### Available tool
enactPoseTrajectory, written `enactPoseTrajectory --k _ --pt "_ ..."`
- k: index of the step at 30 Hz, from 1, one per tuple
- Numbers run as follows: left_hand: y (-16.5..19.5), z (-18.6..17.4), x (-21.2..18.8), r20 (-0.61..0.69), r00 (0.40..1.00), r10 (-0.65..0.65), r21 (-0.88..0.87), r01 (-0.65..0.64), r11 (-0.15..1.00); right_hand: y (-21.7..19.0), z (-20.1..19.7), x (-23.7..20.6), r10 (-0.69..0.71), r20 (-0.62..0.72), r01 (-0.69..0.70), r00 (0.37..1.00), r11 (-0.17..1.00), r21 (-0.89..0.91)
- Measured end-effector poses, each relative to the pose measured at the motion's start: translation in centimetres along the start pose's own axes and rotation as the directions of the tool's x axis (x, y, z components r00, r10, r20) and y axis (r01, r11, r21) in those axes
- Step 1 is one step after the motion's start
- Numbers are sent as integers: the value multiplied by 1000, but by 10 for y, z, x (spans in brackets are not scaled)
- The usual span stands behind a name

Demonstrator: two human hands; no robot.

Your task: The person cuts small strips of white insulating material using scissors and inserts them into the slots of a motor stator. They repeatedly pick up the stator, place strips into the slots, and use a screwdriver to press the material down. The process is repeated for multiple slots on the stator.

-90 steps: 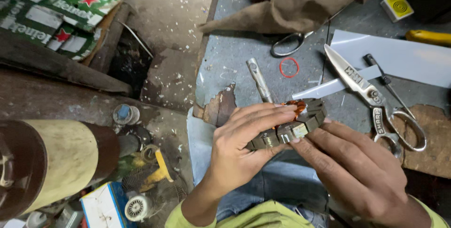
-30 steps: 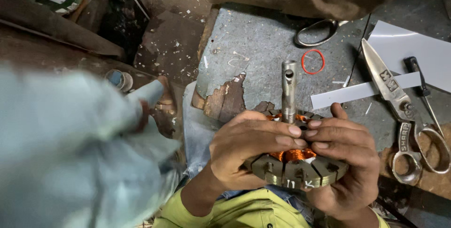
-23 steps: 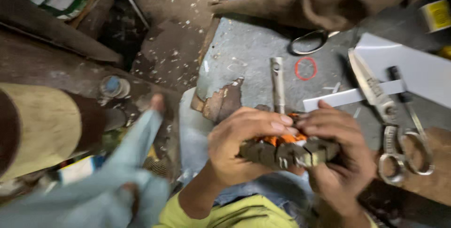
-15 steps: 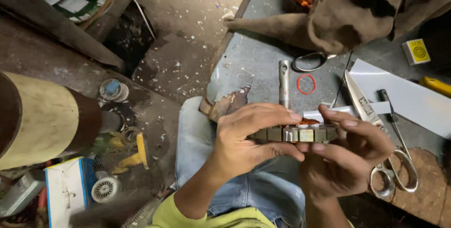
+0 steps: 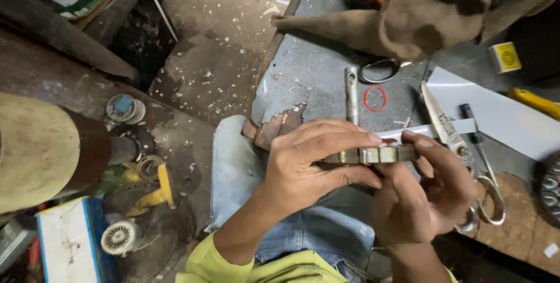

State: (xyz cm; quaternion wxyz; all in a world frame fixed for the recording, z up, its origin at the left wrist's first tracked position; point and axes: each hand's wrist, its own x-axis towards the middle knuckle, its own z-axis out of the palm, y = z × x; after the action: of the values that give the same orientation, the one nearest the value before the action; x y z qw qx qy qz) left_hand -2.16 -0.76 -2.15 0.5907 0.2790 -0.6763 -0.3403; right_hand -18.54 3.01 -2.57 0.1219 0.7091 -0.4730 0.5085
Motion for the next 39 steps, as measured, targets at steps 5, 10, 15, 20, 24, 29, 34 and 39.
enactPoseTrajectory --k 5,10,15,20,24,29,34,39 --pt "-1 1 0 -26 1000 -14 -43 13 999 3 -3 -6 145 32 -149 989 965 215" --pt "-4 1 -4 -27 999 -29 -33 28 999 -6 2 -3 363 -6 -289 932 752 592" --pt "-4 3 -11 -59 998 27 48 -24 999 -13 4 1 433 54 -406 900 785 468" --pt "-9 3 -26 -45 988 149 20 -149 989 -10 9 -20 282 2 -248 959 842 479" --pt "-13 -5 -41 45 991 127 9 -127 992 1 5 -38 186 -8 -161 983 869 468" --pt "-9 -3 -44 26 998 51 5 -51 999 -1 3 -39 225 18 -210 974 877 432" --pt "-8 -3 -38 -53 994 92 -164 -100 981 -3 3 -25 199 91 -218 976 892 395" --pt "-18 16 -57 -189 982 -18 -21 14 1000 13 -47 -4 120 378 -284 918 864 416"
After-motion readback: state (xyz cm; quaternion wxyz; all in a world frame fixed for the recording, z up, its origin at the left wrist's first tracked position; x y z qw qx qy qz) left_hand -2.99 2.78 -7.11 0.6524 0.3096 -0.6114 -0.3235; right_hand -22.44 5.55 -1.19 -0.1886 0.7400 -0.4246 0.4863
